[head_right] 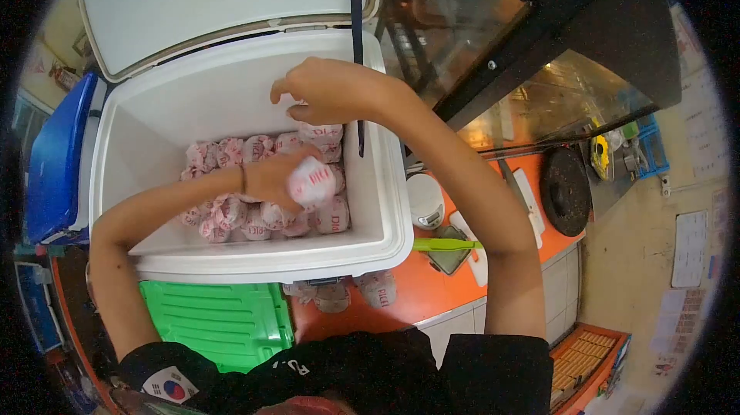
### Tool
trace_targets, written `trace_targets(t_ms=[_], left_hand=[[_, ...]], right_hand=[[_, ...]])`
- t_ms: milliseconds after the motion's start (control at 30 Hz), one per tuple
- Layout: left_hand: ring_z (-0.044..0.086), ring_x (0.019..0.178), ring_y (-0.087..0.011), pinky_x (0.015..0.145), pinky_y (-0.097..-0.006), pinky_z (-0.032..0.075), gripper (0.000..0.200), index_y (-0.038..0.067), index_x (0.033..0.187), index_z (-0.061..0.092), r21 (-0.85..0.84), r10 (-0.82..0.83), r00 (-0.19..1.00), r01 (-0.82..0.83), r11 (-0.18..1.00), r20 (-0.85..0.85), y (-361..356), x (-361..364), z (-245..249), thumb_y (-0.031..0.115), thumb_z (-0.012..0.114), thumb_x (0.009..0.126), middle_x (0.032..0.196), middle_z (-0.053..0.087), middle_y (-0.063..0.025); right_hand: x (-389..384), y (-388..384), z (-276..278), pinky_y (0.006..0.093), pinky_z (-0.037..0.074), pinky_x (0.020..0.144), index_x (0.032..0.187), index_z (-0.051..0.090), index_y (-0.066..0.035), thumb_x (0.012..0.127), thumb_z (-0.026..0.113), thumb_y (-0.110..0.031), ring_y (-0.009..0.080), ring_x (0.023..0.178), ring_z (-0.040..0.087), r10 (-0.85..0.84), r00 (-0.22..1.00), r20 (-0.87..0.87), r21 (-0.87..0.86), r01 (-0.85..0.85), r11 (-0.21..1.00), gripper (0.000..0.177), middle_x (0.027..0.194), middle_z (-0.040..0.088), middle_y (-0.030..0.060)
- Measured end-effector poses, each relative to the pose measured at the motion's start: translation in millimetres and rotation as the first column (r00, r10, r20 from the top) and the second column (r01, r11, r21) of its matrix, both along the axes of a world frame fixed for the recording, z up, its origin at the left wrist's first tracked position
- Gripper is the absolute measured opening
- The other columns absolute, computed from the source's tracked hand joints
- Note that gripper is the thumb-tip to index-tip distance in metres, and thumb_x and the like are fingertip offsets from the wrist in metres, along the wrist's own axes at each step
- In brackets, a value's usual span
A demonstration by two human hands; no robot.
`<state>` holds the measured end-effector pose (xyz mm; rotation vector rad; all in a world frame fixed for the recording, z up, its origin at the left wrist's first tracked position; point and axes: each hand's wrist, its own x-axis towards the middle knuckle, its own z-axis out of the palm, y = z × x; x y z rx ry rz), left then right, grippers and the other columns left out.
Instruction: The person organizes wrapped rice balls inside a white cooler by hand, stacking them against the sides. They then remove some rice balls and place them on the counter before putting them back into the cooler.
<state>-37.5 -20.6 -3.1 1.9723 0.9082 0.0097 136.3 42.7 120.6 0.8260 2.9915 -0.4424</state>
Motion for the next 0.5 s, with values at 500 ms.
trace_targets(t_ms=[500], left_hand=[[0.061, 0.104, -0.0263, 0.089, -0.033, 0.049, 0.067, -0.003, 0.117, 0.055, 0.148, 0.491, 0.87, -0.479, 0.865, -0.055, 61, -35, -10, 0.038, 0.078, 0.069, 0.11, 0.063, -0.0178]], right_hand=[[-3, 15, -48, 0.0398, 0.05, 0.082, 0.108, 0.059, -0.007, 0.073, 0.07, -0.012, 0.0292, 0.101, 0.059, -0.035, 0.986, 0.165, 0.204, 0.001, 0.979, 0.037, 0.107, 0.056, 0.0111]])
